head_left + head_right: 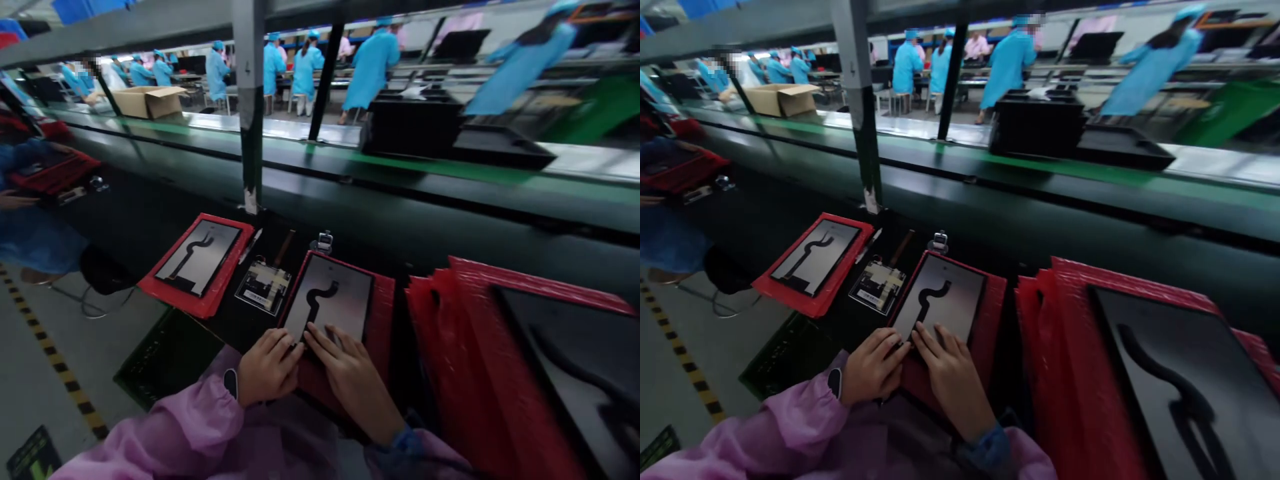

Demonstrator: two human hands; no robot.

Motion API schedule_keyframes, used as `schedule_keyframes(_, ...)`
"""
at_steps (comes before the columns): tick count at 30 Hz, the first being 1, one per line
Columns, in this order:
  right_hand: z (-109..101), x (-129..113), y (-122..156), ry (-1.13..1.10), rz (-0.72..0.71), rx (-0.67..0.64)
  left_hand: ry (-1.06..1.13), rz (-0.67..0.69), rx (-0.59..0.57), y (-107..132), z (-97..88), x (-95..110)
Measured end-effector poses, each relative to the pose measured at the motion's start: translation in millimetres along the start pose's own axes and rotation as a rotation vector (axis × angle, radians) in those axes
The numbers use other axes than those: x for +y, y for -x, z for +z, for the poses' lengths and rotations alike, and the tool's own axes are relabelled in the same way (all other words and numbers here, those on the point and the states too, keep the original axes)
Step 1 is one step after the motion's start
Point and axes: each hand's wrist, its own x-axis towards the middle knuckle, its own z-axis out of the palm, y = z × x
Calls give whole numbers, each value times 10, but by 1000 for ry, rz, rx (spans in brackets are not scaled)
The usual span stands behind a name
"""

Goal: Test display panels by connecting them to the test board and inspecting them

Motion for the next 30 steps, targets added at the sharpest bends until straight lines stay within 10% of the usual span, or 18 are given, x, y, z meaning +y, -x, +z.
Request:
schedule_keyframes(21,-404,-44,-347,-207,167,-224,-67,89,-44,-175,-72,-163)
schedule_keyframes(26,-739,80,-765,-232,361,-310,-79,110,-47,-195,-60,-220)
schedule_keyframes(30,-572,256,-1043,-161,599,-224,-74,110,-61,-178,-31,-260)
